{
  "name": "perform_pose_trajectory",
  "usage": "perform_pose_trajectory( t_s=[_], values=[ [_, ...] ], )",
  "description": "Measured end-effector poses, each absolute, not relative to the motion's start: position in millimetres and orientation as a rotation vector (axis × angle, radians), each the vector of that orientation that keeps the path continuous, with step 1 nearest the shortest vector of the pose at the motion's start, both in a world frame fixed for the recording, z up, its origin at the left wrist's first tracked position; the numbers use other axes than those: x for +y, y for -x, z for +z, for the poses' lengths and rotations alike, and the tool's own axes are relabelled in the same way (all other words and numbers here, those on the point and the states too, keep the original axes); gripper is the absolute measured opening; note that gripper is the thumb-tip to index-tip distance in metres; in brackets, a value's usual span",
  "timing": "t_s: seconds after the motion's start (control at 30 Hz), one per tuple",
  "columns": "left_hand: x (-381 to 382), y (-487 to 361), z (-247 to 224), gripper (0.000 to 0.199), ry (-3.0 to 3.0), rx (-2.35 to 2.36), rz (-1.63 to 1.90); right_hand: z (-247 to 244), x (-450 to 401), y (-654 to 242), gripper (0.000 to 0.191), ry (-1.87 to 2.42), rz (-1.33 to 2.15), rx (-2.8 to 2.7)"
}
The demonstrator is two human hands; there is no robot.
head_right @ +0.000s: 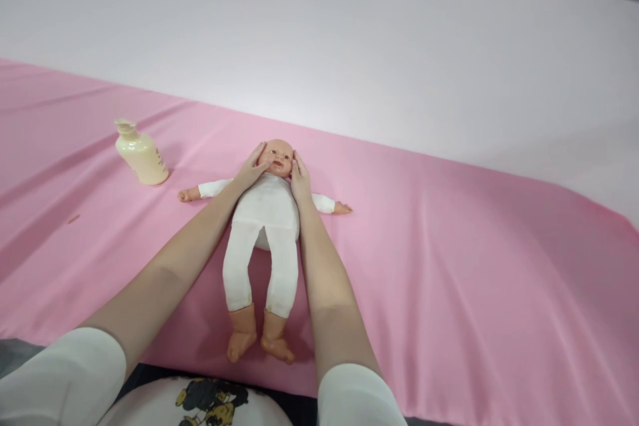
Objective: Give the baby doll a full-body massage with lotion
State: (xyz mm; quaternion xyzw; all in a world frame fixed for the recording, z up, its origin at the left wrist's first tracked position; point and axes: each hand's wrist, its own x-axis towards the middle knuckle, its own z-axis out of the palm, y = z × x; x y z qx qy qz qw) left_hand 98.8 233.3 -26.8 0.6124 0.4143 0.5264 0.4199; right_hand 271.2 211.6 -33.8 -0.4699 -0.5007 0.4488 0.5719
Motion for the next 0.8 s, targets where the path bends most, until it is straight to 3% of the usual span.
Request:
perform_pose_trajectory(
  t_s=[0.17, 0.33, 0.8],
  values=[
    [222.9, -93.3, -16.9, 0.081, -1.742, 0.986, 1.254, -34.0, 211.9, -271.6, 0.063, 1.086, 1.034, -1.162],
    [221.7, -90.5, -14.9, 0.076, -1.696, 0.967, 1.252, -32.1, 205.5, -273.0, 0.027, 1.014, 0.959, -1.170],
    [224.5, -91.5, -15.7, 0.072, -1.642, 1.022, 1.272, -32.9, 206.8, -273.4, 0.036, 0.951, 1.036, -1.198]
  ],
)
